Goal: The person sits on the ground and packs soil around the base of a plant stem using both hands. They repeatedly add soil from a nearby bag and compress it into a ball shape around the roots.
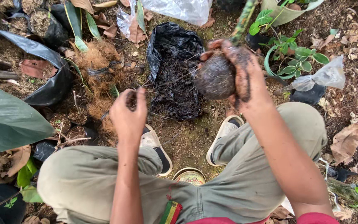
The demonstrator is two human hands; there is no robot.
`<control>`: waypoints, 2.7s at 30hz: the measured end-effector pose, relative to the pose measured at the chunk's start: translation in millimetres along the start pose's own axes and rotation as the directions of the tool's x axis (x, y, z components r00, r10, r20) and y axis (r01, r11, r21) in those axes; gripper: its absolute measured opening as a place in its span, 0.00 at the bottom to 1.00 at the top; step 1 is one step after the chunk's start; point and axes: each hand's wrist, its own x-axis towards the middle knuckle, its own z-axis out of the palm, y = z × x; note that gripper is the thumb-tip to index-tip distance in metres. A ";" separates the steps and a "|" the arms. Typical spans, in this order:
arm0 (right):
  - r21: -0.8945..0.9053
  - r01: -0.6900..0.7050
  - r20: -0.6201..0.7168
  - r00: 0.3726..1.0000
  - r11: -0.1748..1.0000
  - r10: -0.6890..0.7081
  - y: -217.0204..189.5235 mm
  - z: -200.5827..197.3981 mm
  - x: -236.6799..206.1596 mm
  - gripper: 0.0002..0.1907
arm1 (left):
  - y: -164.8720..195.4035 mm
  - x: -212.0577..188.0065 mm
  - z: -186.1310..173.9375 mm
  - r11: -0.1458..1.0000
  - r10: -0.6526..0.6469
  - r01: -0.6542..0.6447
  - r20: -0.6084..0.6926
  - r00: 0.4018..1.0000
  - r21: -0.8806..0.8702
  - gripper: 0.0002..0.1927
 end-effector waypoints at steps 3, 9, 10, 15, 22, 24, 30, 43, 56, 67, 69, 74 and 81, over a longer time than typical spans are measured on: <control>-0.015 0.008 -0.072 0.997 1.000 -0.009 -1.3 -14.6 1.2 0.15 | -24.2 -1.5 -7.0 0.979 -0.009 0.022 -0.062 0.998 0.201 0.22; 0.032 0.188 -0.102 0.978 0.982 -0.183 -11.2 -23.2 1.3 0.14 | -43.7 -6.4 -10.3 0.862 -0.125 0.126 -0.034 0.992 0.491 0.26; 0.033 0.215 -0.138 0.968 0.976 -0.208 -13.4 -22.5 2.1 0.14 | -42.9 -6.0 -10.6 0.831 -0.167 0.142 -0.001 0.986 0.538 0.30; 0.003 0.185 -0.088 0.979 0.983 -0.184 -3.7 -14.8 1.4 0.13 | -25.7 -13.0 -13.1 0.851 -0.049 -0.008 0.095 0.994 0.525 0.50; -0.051 0.076 -0.066 0.995 0.996 -0.080 17.0 5.6 2.1 0.13 | 12.5 -17.6 -44.3 0.948 0.231 -0.174 -0.202 0.952 0.266 0.12; -0.053 0.063 -0.039 0.997 0.997 -0.065 18.7 13.3 3.6 0.13 | 24.9 -20.2 -49.9 0.930 0.329 -0.263 -0.264 0.907 0.258 0.13; 0.009 0.005 0.015 1.000 1.000 -0.005 31.3 18.8 0.5 0.13 | 57.4 -28.5 -51.2 0.939 0.294 -0.328 -0.255 0.921 -0.101 0.14; 0.224 -0.420 0.058 0.907 0.879 0.418 58.7 10.9 6.4 0.39 | 101.1 -8.0 42.2 0.455 0.185 -0.267 -0.203 0.962 -0.850 0.26; 0.016 -0.177 0.001 0.984 0.984 0.177 101.3 -8.8 17.8 0.35 | 91.5 -8.8 41.4 0.802 0.359 -0.422 -0.224 0.906 -0.423 0.28; 0.223 -0.096 0.157 0.986 0.970 0.061 93.5 2.4 9.8 0.27 | 102.9 -23.1 28.7 0.831 0.354 -0.440 -0.285 0.891 -0.340 0.30; 0.118 -0.198 -0.030 0.979 0.973 0.203 90.4 8.5 5.3 0.30 | 104.7 -27.1 29.7 0.823 0.436 -0.506 -0.283 0.854 -0.259 0.28; 0.094 -0.142 0.092 0.987 0.985 0.134 87.2 12.7 -4.3 0.34 | 107.4 -22.5 26.7 0.728 0.242 -0.310 -0.194 0.951 -0.612 0.30; 0.196 -0.181 -0.119 0.971 0.964 0.207 88.0 8.5 5.6 0.33 | 117.7 -19.1 27.7 0.839 0.285 -0.352 -0.216 0.934 -0.414 0.27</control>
